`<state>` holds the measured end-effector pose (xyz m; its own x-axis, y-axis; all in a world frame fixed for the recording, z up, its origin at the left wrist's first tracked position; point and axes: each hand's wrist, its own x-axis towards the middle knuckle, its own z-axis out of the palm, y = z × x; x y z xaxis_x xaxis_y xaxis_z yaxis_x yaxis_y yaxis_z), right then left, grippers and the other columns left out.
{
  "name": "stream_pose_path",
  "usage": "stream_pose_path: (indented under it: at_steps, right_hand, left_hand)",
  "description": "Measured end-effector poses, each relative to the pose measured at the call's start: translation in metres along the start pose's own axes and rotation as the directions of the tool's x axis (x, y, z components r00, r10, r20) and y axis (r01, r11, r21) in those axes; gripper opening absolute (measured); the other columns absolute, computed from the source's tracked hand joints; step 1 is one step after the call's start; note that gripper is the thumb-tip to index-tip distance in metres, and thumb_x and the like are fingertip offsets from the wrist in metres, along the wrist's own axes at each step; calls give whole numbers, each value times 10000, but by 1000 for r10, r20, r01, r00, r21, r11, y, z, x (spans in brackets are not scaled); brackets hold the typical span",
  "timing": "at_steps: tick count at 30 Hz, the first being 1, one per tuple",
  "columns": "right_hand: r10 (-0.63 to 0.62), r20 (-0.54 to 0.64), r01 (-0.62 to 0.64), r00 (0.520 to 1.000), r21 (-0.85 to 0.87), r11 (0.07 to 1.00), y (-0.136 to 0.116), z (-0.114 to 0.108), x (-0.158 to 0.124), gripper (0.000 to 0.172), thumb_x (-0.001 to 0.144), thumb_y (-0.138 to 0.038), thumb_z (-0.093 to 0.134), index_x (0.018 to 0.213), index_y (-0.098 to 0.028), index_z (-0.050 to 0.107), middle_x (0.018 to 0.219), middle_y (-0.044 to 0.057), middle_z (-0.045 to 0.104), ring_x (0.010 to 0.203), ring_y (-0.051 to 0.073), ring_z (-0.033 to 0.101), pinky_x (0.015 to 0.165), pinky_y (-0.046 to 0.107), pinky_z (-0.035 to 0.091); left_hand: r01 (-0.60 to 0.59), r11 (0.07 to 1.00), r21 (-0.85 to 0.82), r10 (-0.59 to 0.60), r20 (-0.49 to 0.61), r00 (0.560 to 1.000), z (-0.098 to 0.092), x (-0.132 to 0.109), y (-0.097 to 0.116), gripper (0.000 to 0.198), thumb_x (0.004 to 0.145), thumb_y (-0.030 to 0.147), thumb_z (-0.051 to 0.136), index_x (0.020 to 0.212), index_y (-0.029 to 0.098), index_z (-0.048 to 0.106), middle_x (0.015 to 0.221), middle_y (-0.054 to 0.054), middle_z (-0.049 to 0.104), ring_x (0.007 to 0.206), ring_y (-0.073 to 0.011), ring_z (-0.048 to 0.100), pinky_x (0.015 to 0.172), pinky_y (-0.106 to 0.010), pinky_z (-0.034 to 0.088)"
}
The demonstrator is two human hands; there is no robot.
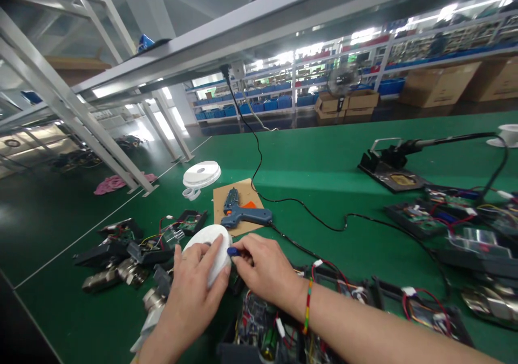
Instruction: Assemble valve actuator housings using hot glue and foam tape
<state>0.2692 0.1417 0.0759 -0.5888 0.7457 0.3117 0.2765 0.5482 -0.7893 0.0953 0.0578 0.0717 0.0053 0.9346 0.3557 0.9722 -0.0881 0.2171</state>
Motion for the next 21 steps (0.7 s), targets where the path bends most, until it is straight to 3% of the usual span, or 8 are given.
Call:
stream_pose_path:
  at_steps: [6, 12, 17, 19, 21]
  right_hand:
    - [161, -22, -158, 987, 119, 980, 4, 1, 1, 126, 811, -185, 622, 876, -160, 727, 833, 66, 699, 740, 210, 621, 681, 318, 454]
    - [404, 63, -399, 913, 353, 846, 12, 10, 9, 61, 784, -230, 605, 806, -176, 622, 649, 6, 666, 579, 157, 633, 573, 261, 498]
    - [454, 131, -463, 882, 422, 779, 17, 11, 14, 160, 846, -297, 600, 747, -195, 527, 621, -24, 611, 534, 123, 596, 562, 249, 495]
    - [441, 162, -467, 883, 414, 781, 18, 6, 15, 165, 858, -305, 595, 763, -188, 529, 642, -13, 613, 546, 122, 589, 572, 253, 499]
    - [395, 198, -442, 897, 388, 809, 18, -1, 15, 144, 875, -303, 593, 825, -170, 573, 681, 1, 629, 589, 130, 593, 610, 264, 508]
  left_hand:
    - [-42, 984, 173, 77, -199, 977, 13, -4, 13, 542, 925, 221, 535, 1455, 135, 458, 1003, -77, 569, 970, -273, 620, 1066, -797, 325]
    - [19, 969, 248, 61, -311, 949, 12, -2, 23, 521, 942, 247, 558, 1434, 93, 479, 1002, -89, 616, 952, -274, 615, 1117, -727, 316]
    - [-94, 963, 254, 208, -473, 856, -1, -12, 23, 627, 900, 203, 636, 1478, 58, 440, 1093, -146, 622, 1036, -267, 631, 1185, -666, 291]
    - [-62, 982, 180, 152, -543, 826, -19, -29, 10, 665, 896, 230, 635, 1516, 124, 418, 1174, -151, 626, 1132, -296, 626, 1172, -616, 374]
    - [106, 993, 61, -51, -583, 811, -41, -55, -17, 650, 905, 316, 612, 1527, 294, 426, 1280, -92, 627, 1272, -356, 575, 1088, -581, 495]
